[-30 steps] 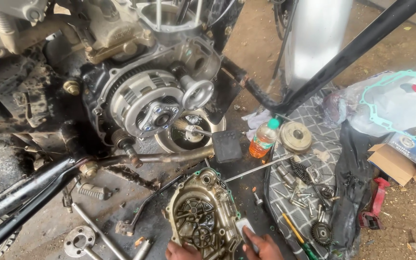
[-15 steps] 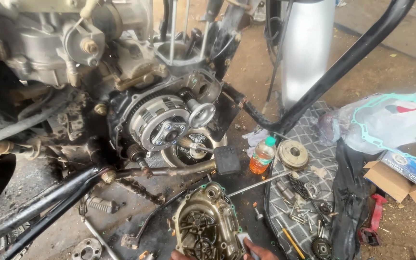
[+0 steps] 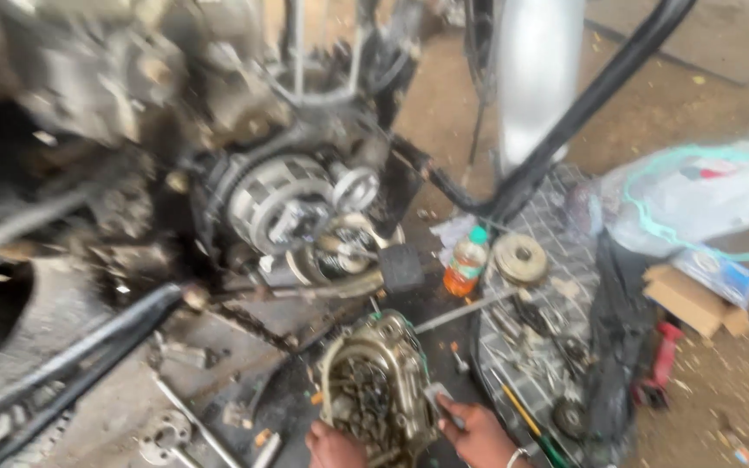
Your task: Repairing and assembling parts of a motorcycle engine, specifically focusing on the clutch and side casing.
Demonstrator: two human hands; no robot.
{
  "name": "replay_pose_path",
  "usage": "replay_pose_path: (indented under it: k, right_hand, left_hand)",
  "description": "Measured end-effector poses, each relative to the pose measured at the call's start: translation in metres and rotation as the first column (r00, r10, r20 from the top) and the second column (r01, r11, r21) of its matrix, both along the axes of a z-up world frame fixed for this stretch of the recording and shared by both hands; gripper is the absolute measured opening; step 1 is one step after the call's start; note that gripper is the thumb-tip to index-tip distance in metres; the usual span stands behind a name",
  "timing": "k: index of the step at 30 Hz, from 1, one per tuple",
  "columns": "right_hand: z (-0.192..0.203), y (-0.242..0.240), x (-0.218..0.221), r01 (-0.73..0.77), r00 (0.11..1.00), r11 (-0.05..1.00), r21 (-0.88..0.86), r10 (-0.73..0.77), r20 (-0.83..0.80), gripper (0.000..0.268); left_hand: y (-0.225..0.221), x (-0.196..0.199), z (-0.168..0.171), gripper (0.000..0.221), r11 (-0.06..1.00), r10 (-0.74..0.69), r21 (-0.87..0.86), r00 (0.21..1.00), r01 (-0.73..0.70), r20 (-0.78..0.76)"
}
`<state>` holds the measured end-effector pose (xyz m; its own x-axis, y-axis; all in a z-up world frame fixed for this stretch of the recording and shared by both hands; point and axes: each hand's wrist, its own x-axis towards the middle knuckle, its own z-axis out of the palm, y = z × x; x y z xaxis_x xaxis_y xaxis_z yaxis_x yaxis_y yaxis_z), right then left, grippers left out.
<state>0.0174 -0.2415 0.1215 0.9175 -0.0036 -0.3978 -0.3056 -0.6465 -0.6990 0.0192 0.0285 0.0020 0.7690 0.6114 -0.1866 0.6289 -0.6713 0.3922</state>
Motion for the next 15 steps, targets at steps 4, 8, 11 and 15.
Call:
replay_pose_path:
  k: [4,8,11,15]
  right_hand:
    - [-0.035,0.003,-0.055,0.051,0.998,0.996,-0.067,-0.054,-0.039,0.058]
    - [-0.039,-0.009,-0.082,0.063,0.998,0.998,-0.004,-0.063,-0.009,0.048]
    - [-0.011,-0.015,-0.079,0.133,0.985,0.99,-0.046,-0.137,-0.105,0.057]
    - [0.002,0.012,-0.038,0.1,0.994,0.993,-0.056,-0.097,0.055,0.054]
  left_hand:
    - [-0.016,0.017,0.098,0.032,0.992,-0.113,-0.059,0.992,0.109,-0.058]
    - [-0.013,0.02,0.113,0.031,0.993,-0.115,-0.029,0.982,0.112,-0.148]
    - [-0.01,0.02,0.111,0.038,0.986,-0.161,-0.07,0.977,0.153,-0.138]
    - [-0.009,0.027,0.111,0.034,0.989,-0.132,-0.091,0.978,0.118,-0.163]
